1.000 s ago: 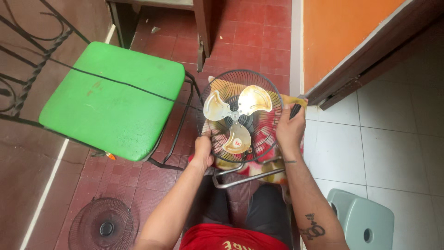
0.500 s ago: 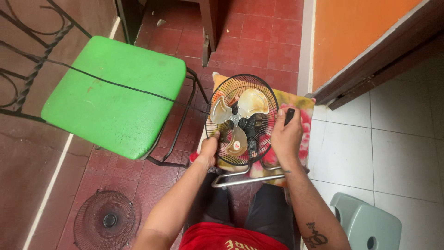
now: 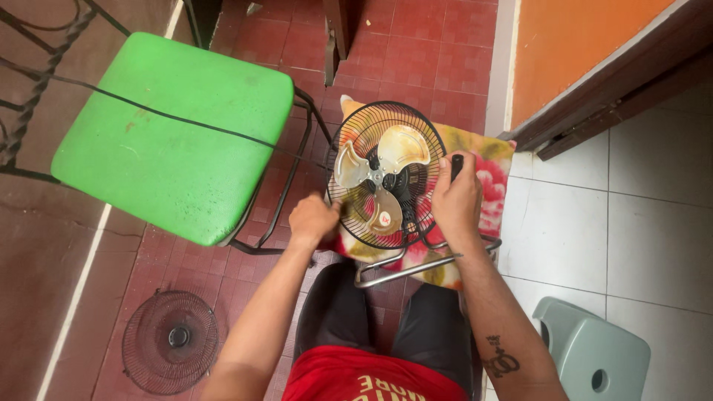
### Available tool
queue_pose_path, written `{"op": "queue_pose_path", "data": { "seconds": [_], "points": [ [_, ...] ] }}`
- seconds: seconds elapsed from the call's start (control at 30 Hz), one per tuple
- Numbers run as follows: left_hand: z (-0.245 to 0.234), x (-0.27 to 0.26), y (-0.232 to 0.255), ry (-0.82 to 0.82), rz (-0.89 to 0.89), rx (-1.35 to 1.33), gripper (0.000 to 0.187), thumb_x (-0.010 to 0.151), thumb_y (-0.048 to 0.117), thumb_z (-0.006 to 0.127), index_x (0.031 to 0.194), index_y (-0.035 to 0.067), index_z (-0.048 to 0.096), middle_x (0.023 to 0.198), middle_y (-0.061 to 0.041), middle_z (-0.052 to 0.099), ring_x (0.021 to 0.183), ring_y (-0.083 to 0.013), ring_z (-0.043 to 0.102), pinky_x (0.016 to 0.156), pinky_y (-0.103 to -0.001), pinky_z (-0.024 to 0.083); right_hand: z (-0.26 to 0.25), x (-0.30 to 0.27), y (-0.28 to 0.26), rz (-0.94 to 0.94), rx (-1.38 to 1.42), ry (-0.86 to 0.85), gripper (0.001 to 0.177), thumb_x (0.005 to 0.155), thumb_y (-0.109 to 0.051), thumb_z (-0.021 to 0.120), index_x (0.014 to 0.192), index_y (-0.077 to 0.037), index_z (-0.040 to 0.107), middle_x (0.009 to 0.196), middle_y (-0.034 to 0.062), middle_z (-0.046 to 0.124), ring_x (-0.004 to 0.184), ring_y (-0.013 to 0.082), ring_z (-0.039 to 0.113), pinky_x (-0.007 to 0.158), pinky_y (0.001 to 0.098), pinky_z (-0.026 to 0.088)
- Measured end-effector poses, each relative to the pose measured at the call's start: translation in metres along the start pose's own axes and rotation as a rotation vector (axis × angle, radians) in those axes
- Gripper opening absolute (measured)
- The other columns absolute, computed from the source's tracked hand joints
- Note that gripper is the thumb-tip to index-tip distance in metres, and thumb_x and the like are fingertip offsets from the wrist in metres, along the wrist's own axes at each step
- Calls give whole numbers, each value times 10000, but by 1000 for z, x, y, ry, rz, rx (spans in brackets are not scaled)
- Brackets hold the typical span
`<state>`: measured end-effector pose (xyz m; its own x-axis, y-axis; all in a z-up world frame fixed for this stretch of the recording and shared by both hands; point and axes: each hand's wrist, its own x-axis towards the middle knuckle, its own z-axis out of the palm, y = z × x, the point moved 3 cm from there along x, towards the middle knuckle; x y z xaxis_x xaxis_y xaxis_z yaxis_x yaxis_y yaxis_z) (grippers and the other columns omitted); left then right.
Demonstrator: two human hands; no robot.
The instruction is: The person assembles a standing fan by attaching the blades to the motor, securing them with a nut, and then attaching the front and rear wire cages. They also handle a smaller table fan, placing it on a chair and adjusting its cage.
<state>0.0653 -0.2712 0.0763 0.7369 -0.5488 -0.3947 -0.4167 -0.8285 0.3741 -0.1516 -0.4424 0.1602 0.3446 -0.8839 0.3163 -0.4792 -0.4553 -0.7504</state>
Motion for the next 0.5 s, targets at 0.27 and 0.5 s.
{"op": "queue_pose_path", "data": {
  "seconds": [0.27, 0.5],
  "points": [
    [53, 36, -9, 239, -36, -963, 683, 922, 373, 731, 1400, -4, 421, 1282, -177, 577, 1169, -267, 593, 985, -412, 487, 3, -11, 23, -4, 112, 115, 147, 1085, -135, 583, 1155, -10, 553, 995, 194, 704, 935, 359, 715, 790, 434, 551],
    [46, 11, 20, 209, 58, -1546, 365, 1072, 277, 526, 1332, 21, 528, 1138, -54, 643, 1000, -160, 564, 867, -311, 472, -8, -6, 42, -157, 436, 290, 150, 1143, -127, 534, 1194, 8, 493, 1196, 177, 651, 1159, 247, 631, 1062, 367, 506]
  ]
}}
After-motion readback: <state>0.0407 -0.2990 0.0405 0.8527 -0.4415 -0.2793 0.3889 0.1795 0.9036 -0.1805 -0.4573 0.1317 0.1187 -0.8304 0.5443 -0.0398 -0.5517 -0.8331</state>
